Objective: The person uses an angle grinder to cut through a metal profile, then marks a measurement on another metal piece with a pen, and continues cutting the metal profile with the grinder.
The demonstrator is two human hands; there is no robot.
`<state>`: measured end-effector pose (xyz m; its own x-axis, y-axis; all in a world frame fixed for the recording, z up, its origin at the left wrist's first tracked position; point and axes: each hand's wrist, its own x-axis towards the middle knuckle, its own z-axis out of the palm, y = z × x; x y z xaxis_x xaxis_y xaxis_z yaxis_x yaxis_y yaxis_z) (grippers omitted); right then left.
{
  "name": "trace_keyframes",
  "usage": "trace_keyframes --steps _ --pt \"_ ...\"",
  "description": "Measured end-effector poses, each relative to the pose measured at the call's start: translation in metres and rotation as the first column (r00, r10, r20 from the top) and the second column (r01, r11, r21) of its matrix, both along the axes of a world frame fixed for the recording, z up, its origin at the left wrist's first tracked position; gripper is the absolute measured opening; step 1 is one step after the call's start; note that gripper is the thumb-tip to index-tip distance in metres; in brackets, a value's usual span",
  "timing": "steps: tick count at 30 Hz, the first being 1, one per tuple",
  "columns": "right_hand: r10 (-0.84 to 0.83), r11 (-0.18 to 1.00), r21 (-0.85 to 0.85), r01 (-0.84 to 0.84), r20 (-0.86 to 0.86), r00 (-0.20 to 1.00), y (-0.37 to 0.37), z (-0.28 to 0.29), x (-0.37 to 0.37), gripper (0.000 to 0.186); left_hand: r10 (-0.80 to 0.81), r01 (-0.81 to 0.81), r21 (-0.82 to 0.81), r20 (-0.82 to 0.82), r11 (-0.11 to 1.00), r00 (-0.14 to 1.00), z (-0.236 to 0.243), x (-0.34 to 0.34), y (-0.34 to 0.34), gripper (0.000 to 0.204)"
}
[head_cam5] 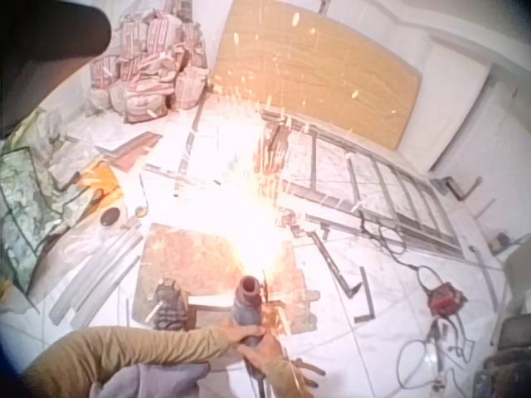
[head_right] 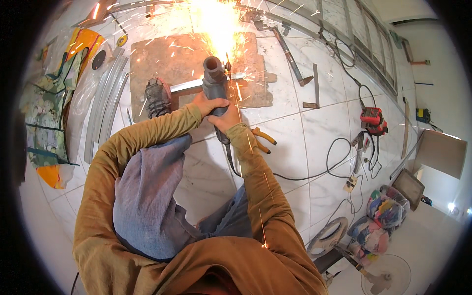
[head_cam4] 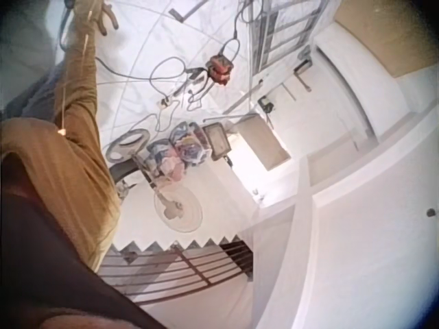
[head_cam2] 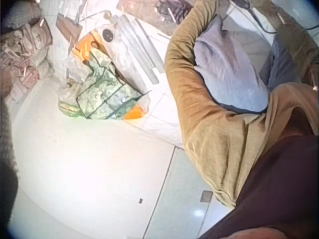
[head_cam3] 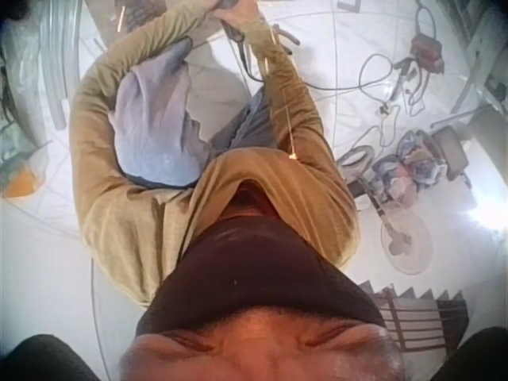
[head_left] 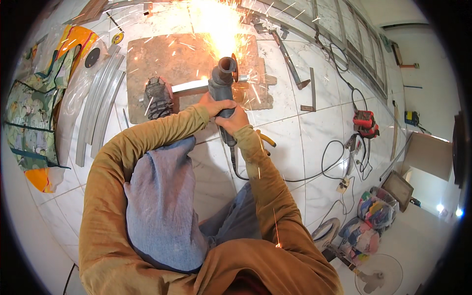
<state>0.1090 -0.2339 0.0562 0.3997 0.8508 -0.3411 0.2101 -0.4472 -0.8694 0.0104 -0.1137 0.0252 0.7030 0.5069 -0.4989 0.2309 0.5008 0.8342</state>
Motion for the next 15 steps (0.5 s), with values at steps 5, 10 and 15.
trace_keyframes --steps 5,10,15 --pt "-0.020 0.998 -0.063 0.027 0.105 0.994 0.000 -0.028 -0.001 0.054 0.024 -0.022 -0.041 0.052 0.999 0.998 0.002 -0.003 0.000 0.050" --pt "0.026 0.991 -0.136 -0.011 0.110 0.994 0.005 -0.015 -0.002 0.071 0.079 -0.075 -0.042 0.082 0.996 0.993 0.009 -0.007 -0.002 0.051" --pt "-0.043 0.999 0.030 0.040 0.101 0.994 -0.008 -0.010 0.004 0.068 0.082 -0.048 -0.131 0.264 0.990 0.961 0.009 -0.004 -0.002 0.046"
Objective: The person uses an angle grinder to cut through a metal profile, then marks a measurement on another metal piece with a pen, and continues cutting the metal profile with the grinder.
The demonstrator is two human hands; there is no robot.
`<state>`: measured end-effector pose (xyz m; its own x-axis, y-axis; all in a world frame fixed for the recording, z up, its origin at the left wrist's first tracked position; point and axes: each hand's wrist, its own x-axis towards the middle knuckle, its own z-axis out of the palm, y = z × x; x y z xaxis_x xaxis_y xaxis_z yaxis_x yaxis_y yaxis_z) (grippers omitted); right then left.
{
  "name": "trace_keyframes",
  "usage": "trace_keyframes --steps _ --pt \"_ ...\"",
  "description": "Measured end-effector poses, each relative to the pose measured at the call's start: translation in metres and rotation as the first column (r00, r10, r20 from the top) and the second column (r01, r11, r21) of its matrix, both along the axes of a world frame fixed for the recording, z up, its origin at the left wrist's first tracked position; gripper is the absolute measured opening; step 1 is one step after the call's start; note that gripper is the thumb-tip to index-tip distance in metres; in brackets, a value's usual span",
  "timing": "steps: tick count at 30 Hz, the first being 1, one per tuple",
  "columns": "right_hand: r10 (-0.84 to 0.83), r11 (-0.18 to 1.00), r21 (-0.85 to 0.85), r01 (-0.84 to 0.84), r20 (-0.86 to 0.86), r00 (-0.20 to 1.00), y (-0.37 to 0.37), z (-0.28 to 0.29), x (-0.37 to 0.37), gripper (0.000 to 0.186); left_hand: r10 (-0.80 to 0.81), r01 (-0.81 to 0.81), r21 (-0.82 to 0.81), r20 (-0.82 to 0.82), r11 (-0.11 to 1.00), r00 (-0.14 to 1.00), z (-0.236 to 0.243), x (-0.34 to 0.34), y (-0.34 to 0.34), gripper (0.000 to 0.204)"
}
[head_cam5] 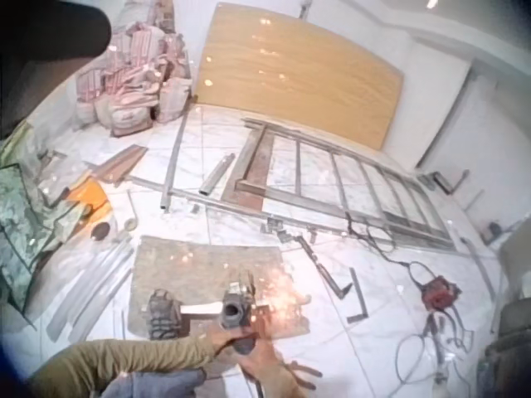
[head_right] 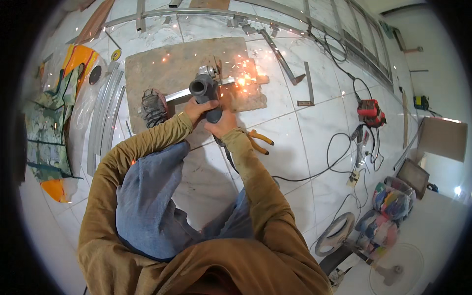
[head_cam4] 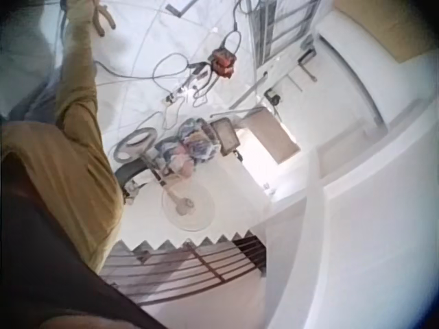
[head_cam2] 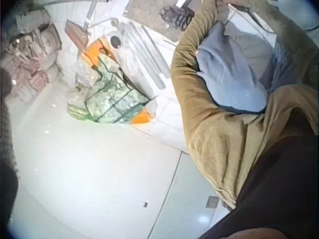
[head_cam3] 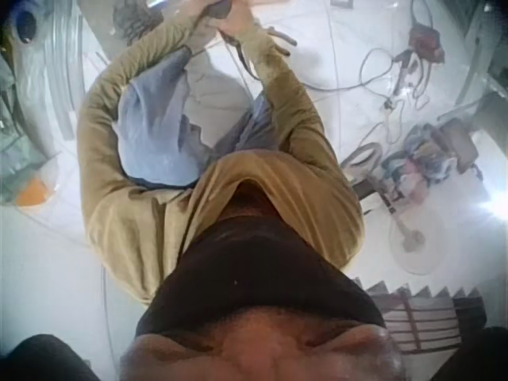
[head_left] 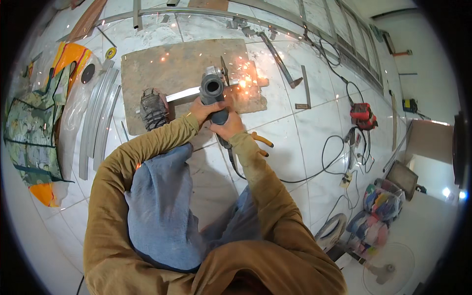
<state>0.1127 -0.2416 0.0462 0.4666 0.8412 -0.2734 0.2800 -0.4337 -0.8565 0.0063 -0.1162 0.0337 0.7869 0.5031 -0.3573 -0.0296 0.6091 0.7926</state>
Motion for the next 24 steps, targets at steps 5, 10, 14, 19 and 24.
trace_keyframes --steps 5,10,14,19,24 --pt "-0.027 0.998 -0.058 0.027 0.001 1.000 0.000 -0.006 -0.005 0.068 0.018 -0.017 0.019 -0.052 1.000 0.998 -0.011 0.003 0.000 0.041" --pt "-0.039 0.995 -0.098 0.035 -0.037 0.999 -0.002 -0.028 -0.004 0.068 0.011 -0.006 0.049 -0.114 0.999 0.993 -0.028 0.005 0.002 0.043" --pt "-0.067 0.996 -0.060 0.063 -0.059 0.996 -0.003 -0.022 -0.009 0.065 -0.006 0.016 0.061 -0.172 0.998 0.985 -0.027 0.003 0.003 0.045" --pt "-0.079 0.990 -0.114 0.078 -0.007 0.997 -0.001 -0.031 -0.008 0.061 0.022 -0.015 0.046 -0.153 0.999 0.988 -0.031 0.005 0.004 0.046" --pt "-0.067 0.995 0.075 0.069 -0.031 0.997 0.005 -0.028 -0.007 0.064 0.024 -0.019 0.039 -0.147 0.999 0.989 -0.023 0.007 0.005 0.044"
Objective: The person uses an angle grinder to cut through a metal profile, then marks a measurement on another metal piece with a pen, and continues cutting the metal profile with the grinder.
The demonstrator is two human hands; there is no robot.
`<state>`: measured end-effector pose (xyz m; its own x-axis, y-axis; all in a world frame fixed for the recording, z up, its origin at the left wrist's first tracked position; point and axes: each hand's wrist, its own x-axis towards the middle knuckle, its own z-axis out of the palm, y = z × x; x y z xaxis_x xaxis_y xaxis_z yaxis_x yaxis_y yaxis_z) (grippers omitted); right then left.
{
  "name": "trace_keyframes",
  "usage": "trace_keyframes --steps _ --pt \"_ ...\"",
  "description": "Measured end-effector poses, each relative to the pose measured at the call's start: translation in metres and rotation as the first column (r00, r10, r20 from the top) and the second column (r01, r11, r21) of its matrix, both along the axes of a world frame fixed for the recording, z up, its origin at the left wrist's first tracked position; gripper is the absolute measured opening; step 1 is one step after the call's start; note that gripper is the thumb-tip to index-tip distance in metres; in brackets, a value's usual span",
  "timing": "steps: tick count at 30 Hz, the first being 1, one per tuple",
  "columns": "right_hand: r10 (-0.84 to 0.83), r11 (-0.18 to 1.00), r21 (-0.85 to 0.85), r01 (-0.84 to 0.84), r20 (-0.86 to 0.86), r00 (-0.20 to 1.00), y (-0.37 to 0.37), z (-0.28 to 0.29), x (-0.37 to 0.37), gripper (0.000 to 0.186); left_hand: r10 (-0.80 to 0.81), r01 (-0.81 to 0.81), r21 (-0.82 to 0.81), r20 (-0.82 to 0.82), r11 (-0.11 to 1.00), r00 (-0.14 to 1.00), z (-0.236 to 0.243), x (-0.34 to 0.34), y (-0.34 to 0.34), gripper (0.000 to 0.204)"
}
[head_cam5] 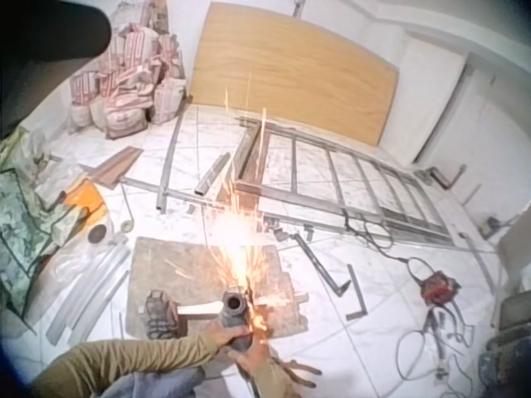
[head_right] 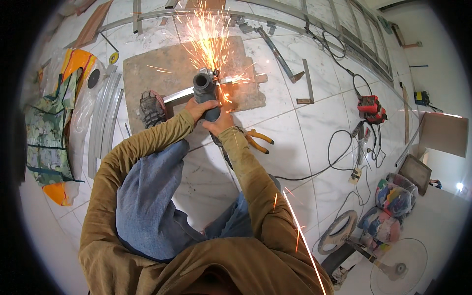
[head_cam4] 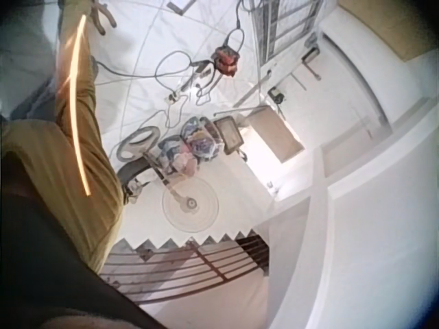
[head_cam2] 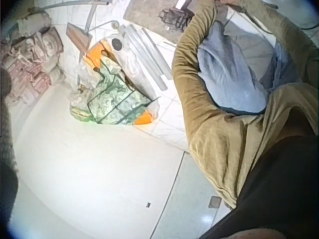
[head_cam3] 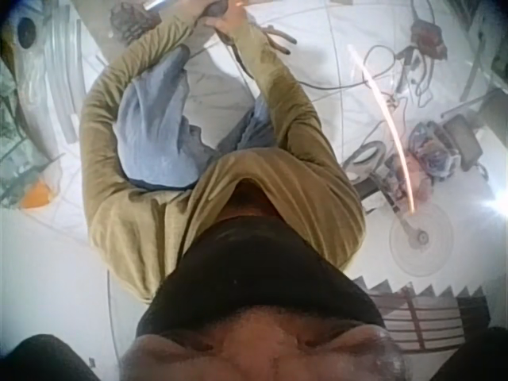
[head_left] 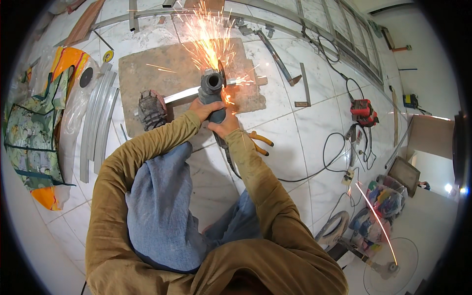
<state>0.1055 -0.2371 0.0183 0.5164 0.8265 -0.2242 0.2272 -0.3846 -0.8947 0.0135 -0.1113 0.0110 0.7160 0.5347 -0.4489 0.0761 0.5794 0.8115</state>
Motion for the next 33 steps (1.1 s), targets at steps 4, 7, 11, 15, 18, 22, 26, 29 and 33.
trace_keyframes --steps 4,7,11,15,18,22,26,29,33 --pt "0.017 0.994 -0.110 -0.015 0.014 1.000 0.005 0.011 -0.002 0.065 0.003 -0.002 -0.039 0.021 0.999 1.000 0.006 -0.003 0.000 0.045" --pt "-0.009 0.998 -0.061 0.014 0.082 0.997 -0.009 -0.003 0.010 0.066 -0.021 0.021 -0.074 0.007 0.997 1.000 0.024 0.010 -0.013 0.044" --pt "-0.009 0.994 -0.110 0.011 0.019 1.000 -0.001 -0.004 -0.003 0.064 -0.021 0.020 0.046 0.020 0.999 1.000 -0.003 -0.003 -0.003 0.044" --pt "-0.020 0.978 -0.207 0.030 0.046 0.999 -0.001 -0.003 -0.004 0.060 -0.034 0.033 0.064 0.003 0.997 0.999 -0.007 -0.003 0.001 0.045" --pt "0.008 0.976 -0.218 0.007 0.065 0.998 -0.009 0.005 -0.005 0.067 -0.056 0.055 0.142 0.000 0.988 0.998 0.001 -0.003 -0.004 0.046" --pt "0.030 0.986 -0.166 -0.028 0.008 1.000 -0.008 0.021 0.000 0.067 -0.058 0.055 0.182 0.010 0.982 0.998 0.020 -0.002 -0.004 0.051" --pt "-0.134 0.991 0.029 0.133 0.015 0.991 -0.014 0.050 0.006 0.058 -0.225 0.191 0.334 0.068 0.923 0.972 0.020 -0.023 0.030 0.060" --pt "-0.204 0.978 -0.032 0.204 0.001 0.979 -0.051 0.061 0.035 0.055 -0.037 0.335 0.816 -0.361 0.471 0.932 0.017 -0.042 0.052 0.064" --pt "-0.181 0.979 0.057 0.196 -0.200 0.963 -0.074 0.055 0.055 0.048 0.001 0.849 0.498 -0.863 0.174 0.506 0.007 -0.037 0.100 0.067"
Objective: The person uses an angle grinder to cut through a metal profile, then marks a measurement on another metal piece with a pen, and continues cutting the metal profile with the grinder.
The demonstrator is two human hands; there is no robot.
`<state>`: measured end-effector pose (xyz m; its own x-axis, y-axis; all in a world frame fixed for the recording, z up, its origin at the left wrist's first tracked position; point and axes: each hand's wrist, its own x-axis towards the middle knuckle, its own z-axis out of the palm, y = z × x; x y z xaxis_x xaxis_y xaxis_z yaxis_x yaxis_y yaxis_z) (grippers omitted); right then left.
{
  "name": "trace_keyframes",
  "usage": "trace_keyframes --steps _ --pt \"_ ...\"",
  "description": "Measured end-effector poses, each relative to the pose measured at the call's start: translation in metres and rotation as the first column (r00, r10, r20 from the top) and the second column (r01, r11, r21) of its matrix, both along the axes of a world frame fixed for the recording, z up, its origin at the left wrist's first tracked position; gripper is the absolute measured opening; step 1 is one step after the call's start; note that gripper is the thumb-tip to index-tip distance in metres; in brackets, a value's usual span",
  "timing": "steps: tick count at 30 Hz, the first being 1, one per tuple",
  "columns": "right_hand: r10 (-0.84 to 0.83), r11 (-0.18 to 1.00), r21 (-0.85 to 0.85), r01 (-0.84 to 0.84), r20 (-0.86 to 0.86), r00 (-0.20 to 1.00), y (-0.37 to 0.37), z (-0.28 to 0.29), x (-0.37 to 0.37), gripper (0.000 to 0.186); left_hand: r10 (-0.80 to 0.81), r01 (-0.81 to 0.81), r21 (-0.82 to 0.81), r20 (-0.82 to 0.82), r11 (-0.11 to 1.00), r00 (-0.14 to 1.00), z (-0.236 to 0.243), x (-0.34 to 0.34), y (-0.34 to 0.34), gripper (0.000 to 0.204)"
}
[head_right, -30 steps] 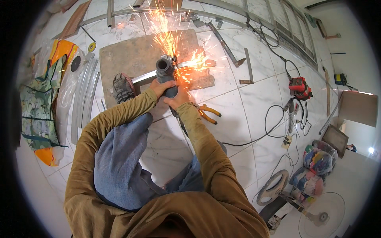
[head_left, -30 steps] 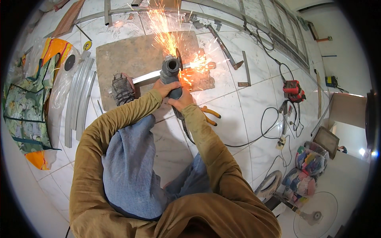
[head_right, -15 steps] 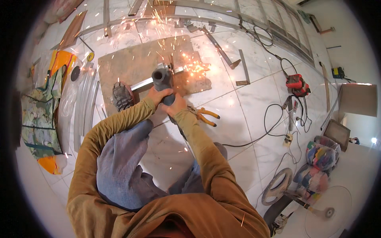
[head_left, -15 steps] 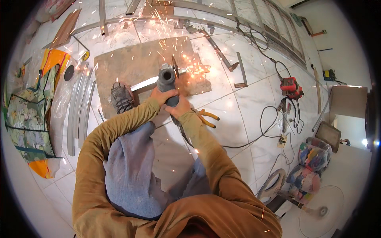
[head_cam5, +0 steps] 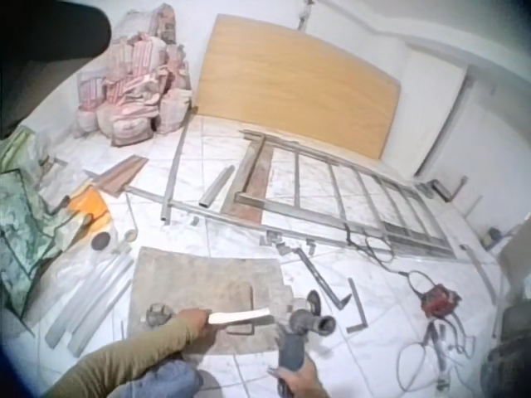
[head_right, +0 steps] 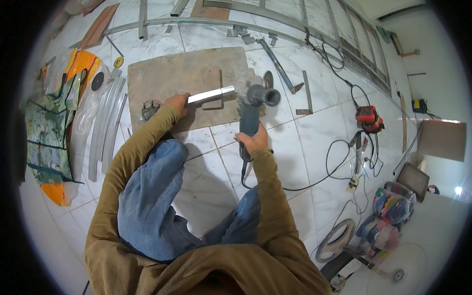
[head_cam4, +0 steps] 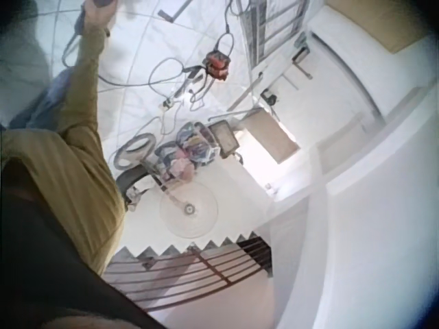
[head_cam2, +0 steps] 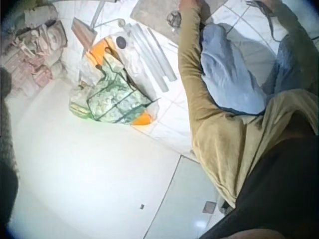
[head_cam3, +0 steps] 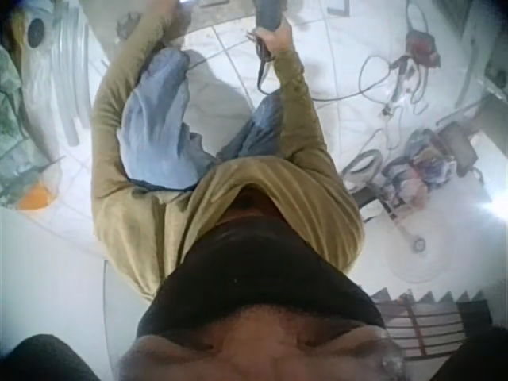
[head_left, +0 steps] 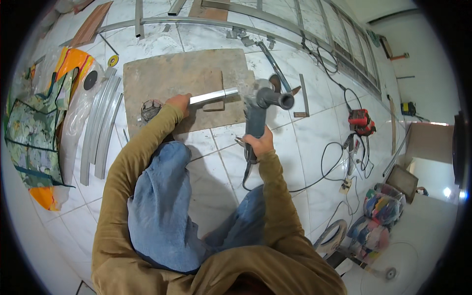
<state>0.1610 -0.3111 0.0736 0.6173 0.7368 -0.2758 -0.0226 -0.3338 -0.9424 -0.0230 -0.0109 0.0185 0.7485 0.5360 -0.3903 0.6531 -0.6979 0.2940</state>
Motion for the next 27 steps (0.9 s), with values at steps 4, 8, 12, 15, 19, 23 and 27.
trace_keyframes --steps 4,8,12,15,19,23,27 --pt "-0.058 0.997 0.036 0.065 -0.166 0.984 -0.025 -0.013 0.011 0.043 0.079 -0.097 0.205 0.094 0.974 0.992 -0.015 0.016 -0.017 0.068" --pt "0.030 0.999 0.040 -0.018 -0.302 0.953 -0.002 -0.005 -0.010 0.039 0.060 -0.146 0.396 0.223 0.907 0.973 -0.043 -0.012 -0.006 0.074" --pt "0.020 0.999 0.044 -0.004 -0.376 0.926 -0.003 0.000 -0.007 0.038 0.034 -0.022 -0.031 0.468 0.999 0.883 0.010 0.016 -0.055 0.081" --pt "0.091 0.990 0.135 -0.027 -0.493 0.865 0.023 0.007 -0.022 0.037 0.416 0.131 -0.904 0.310 0.406 0.855 0.027 0.029 -0.089 0.071" --pt "0.162 0.968 0.250 -0.006 -0.609 0.777 0.048 0.017 -0.041 0.031 0.527 0.129 -0.960 -0.022 -0.248 0.850 0.034 0.032 -0.098 0.069" --pt "0.137 0.986 0.150 -0.071 -0.499 0.856 0.065 0.014 -0.053 0.022 0.704 0.311 -0.847 -0.099 -0.431 0.704 0.028 0.024 -0.104 0.067" --pt "0.162 0.978 0.198 -0.065 -0.524 0.836 0.076 0.011 -0.054 0.025 0.738 0.268 -0.890 -0.105 -0.369 0.666 0.028 0.024 -0.099 0.068"
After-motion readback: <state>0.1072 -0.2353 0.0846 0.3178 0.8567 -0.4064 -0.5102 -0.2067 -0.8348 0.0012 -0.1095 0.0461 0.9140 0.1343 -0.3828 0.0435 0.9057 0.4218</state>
